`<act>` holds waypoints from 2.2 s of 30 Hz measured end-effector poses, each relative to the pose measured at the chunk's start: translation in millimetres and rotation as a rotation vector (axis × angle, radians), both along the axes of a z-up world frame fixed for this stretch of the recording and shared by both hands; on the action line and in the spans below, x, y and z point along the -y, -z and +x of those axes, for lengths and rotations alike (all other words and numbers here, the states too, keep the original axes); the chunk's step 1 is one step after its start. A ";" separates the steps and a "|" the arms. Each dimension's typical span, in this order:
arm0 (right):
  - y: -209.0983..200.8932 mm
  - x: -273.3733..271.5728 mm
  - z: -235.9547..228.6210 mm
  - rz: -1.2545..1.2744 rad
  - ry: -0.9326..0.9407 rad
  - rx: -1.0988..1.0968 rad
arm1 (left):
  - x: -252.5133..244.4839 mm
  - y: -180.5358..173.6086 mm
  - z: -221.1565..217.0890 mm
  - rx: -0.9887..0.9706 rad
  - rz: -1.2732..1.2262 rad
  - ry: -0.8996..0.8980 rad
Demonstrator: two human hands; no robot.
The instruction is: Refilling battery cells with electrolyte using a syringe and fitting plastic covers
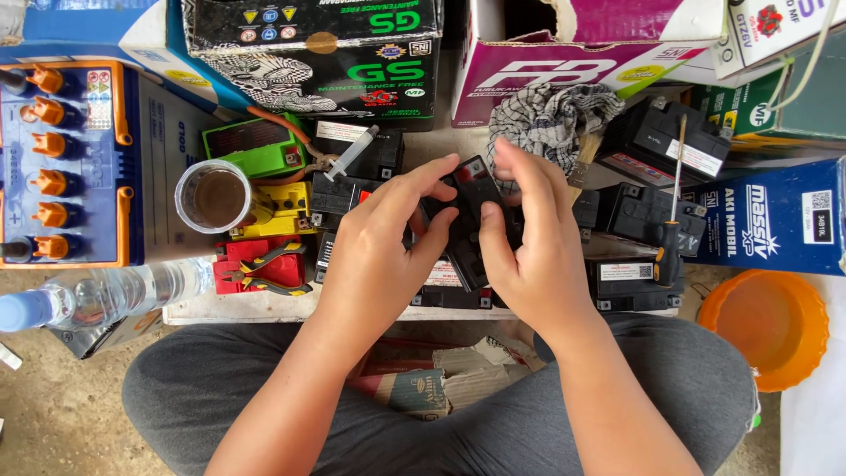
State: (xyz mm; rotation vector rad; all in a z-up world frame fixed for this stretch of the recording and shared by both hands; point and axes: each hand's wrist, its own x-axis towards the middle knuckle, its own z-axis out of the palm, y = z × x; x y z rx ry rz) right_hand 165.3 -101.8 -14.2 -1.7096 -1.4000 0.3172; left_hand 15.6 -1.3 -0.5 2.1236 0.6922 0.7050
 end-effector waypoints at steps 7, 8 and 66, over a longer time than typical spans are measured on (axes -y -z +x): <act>1.3 2.6 0.1 0.004 0.041 -0.045 | 0.3 -2.9 8.7 -0.082 -0.052 -0.031; 1.2 2.7 -0.1 0.011 0.039 -0.032 | 0.3 -3.4 9.1 -0.094 -0.067 -0.035; 4.5 21.6 8.9 0.178 0.112 0.135 | -47.5 53.7 -53.5 -0.742 0.587 0.273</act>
